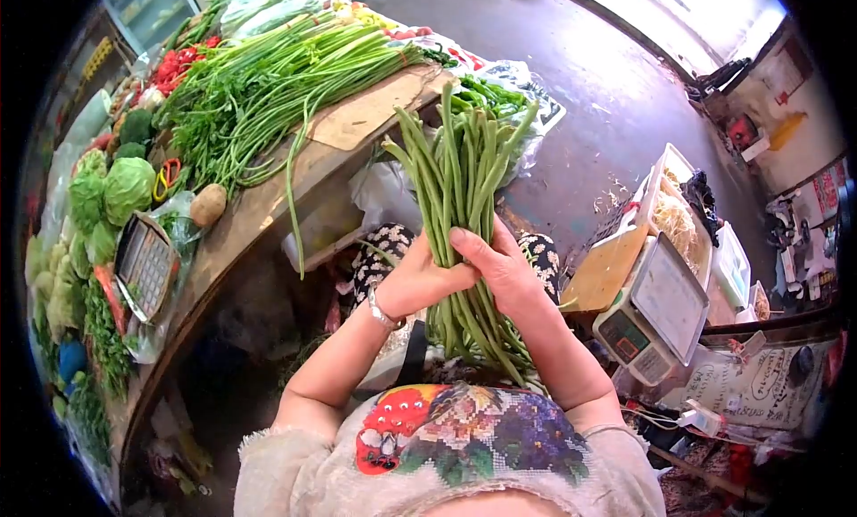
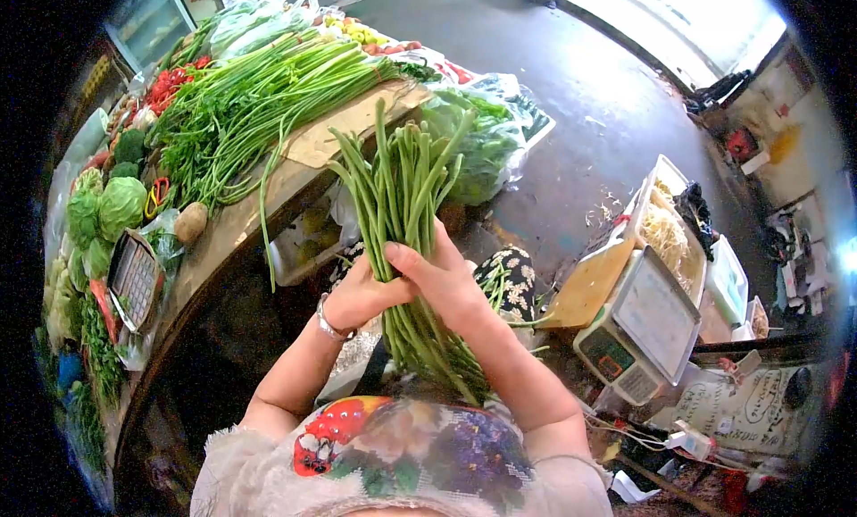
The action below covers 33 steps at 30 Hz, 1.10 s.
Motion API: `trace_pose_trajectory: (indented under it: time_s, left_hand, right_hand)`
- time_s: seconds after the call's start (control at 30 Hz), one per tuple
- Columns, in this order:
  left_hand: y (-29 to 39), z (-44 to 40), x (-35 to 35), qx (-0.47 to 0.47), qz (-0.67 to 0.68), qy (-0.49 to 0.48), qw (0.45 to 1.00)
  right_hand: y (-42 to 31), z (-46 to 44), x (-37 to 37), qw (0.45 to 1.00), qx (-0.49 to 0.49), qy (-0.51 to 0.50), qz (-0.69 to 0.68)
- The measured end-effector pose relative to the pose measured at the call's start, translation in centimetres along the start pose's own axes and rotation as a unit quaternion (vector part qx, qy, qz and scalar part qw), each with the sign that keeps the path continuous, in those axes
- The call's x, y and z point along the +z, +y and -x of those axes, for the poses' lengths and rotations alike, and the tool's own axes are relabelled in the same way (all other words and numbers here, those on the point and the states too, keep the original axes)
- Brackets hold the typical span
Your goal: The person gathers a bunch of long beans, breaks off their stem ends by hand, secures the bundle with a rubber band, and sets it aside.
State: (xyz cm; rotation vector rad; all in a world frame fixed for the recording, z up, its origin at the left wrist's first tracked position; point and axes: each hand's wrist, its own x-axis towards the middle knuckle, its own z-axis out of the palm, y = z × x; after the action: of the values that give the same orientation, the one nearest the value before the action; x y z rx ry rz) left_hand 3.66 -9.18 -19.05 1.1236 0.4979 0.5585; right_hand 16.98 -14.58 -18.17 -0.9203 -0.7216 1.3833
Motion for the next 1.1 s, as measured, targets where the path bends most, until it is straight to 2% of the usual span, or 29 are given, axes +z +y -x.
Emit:
trace_pose_trajectory:
  time_s: [0.07, 0.13, 0.17, 0.27, 0.3, 0.37, 0.4, 0.47, 0.53, 0.6, 0.67, 0.7, 0.83, 0.93, 1.0, 1.03, 1.07, 1.1]
  left_hand:
    - [1.0, -0.1, 0.1, 0.041, -0.181, 0.005, 0.983]
    - [0.1, -0.4, -1.1, 0.047, -0.195, 0.007, 0.980]
    - [0.1, -0.4, -1.5, 0.086, -0.281, 0.007, 0.956]
    - [0.9, -0.2, -2.4, 0.119, -0.402, -0.004, 0.908]
    - [0.8, -0.1, -2.8, 0.108, -0.301, -0.062, 0.945]
    - [1.6, -0.1, -3.3, 0.071, -0.138, -0.142, 0.978]
    - [1.5, -0.1, -3.3, 0.071, -0.138, -0.139, 0.978]
    - [0.9, -0.3, -3.3, 0.033, 0.053, -0.076, 0.995]
    - [0.2, -0.6, -3.4, 0.037, 0.044, -0.046, 0.997]
    - [0.5, -1.1, -3.1, 0.059, 0.036, -0.017, 0.997]
    - [1.5, -0.5, -1.8, 0.054, 0.050, 0.004, 0.997]
    - [1.5, -0.3, -1.7, 0.059, 0.055, 0.030, 0.996]
    - [1.2, -0.1, -1.9, 0.082, 0.099, 0.068, 0.989]
    - [0.8, 0.2, -2.2, 0.084, 0.162, 0.119, 0.976]
    - [0.7, 0.4, -3.3, 0.125, 0.161, 0.104, 0.973]
    - [1.0, 0.2, -3.5, 0.141, 0.185, 0.119, 0.965]
    - [1.6, 0.3, -4.0, 0.163, 0.150, 0.132, 0.966]
    - [2.8, 0.4, -4.6, 0.188, 0.107, 0.157, 0.964]
  right_hand:
    - [-0.4, 0.5, 0.6, 1.000, 0.017, -0.003, -0.014]
    - [-0.5, 0.6, 0.8, 0.999, 0.021, -0.006, -0.035]
    - [-0.5, 0.4, 0.7, 1.000, 0.016, -0.015, -0.016]
    - [0.1, -0.2, 0.3, 0.999, 0.015, -0.037, 0.029]
    - [0.3, -0.3, 0.2, 0.997, 0.015, -0.048, 0.054]
    - [0.6, -0.3, 0.4, 0.998, 0.014, -0.031, 0.046]
    - [0.7, -0.4, 0.6, 0.999, 0.011, -0.012, 0.038]
    - [1.6, -0.4, 0.6, 0.996, -0.043, -0.015, 0.079]
    - [1.8, -0.8, 0.7, 0.954, -0.117, -0.038, 0.274]
    - [0.9, -0.2, 1.9, 0.948, -0.100, -0.031, 0.300]
    - [0.3, 0.2, 2.9, 0.891, -0.074, 0.013, 0.449]
    - [0.2, 0.1, 2.8, 0.877, -0.085, -0.001, 0.473]
    - [-0.2, 0.1, 3.2, 0.853, -0.037, -0.020, 0.520]
    - [0.7, 0.3, 2.6, 0.882, -0.055, -0.061, 0.464]
    - [2.4, 0.3, 1.5, 0.885, -0.214, -0.089, 0.404]
    - [2.9, 0.9, 1.1, 0.945, -0.124, -0.087, 0.290]
    - [2.7, 1.1, 0.6, 0.946, -0.121, -0.084, 0.289]
    - [2.1, 1.3, 0.2, 0.902, -0.102, -0.112, 0.404]
